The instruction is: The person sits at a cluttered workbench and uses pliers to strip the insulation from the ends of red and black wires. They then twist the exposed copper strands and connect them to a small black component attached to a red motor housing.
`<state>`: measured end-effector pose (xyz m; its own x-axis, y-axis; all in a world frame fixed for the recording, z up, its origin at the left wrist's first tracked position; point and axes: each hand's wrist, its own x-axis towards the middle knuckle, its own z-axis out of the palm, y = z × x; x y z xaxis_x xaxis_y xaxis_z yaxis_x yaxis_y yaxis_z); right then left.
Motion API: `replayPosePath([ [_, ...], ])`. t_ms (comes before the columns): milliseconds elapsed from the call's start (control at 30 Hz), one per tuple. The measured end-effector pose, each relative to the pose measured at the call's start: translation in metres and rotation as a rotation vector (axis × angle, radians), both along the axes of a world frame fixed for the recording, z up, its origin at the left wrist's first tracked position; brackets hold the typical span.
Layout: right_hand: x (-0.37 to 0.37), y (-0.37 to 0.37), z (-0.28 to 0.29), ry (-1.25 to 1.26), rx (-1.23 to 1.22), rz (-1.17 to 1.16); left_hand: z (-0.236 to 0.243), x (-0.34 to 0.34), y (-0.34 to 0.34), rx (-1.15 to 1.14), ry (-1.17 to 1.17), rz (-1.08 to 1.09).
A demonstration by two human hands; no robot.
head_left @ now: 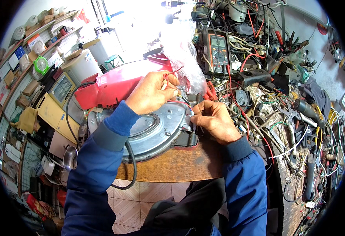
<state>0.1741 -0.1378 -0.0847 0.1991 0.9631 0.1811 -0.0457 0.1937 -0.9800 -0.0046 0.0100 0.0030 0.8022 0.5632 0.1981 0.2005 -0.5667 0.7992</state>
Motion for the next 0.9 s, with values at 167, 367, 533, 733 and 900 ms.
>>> replayPosePath([
  [167,0.0,0.0,-0.002,0.01,0.005,-0.015,0.006,-0.001,-0.004,-0.034,0.05,0.015],
  [367,0.002,0.002,-0.004,-0.008,0.021,-0.014,0.008,-0.002,-0.005,-0.021,0.069,0.027],
  [533,0.001,0.001,-0.003,-0.013,-0.001,-0.017,0.007,-0.005,-0.003,-0.024,0.036,-0.044],
  [733,-0.002,0.001,-0.001,0.014,-0.006,-0.019,0.01,-0.005,-0.005,-0.006,0.063,-0.043],
  [900,-0.001,-0.002,0.001,0.039,-0.005,-0.002,0.014,-0.005,-0.007,-0.068,0.048,-0.05],
])
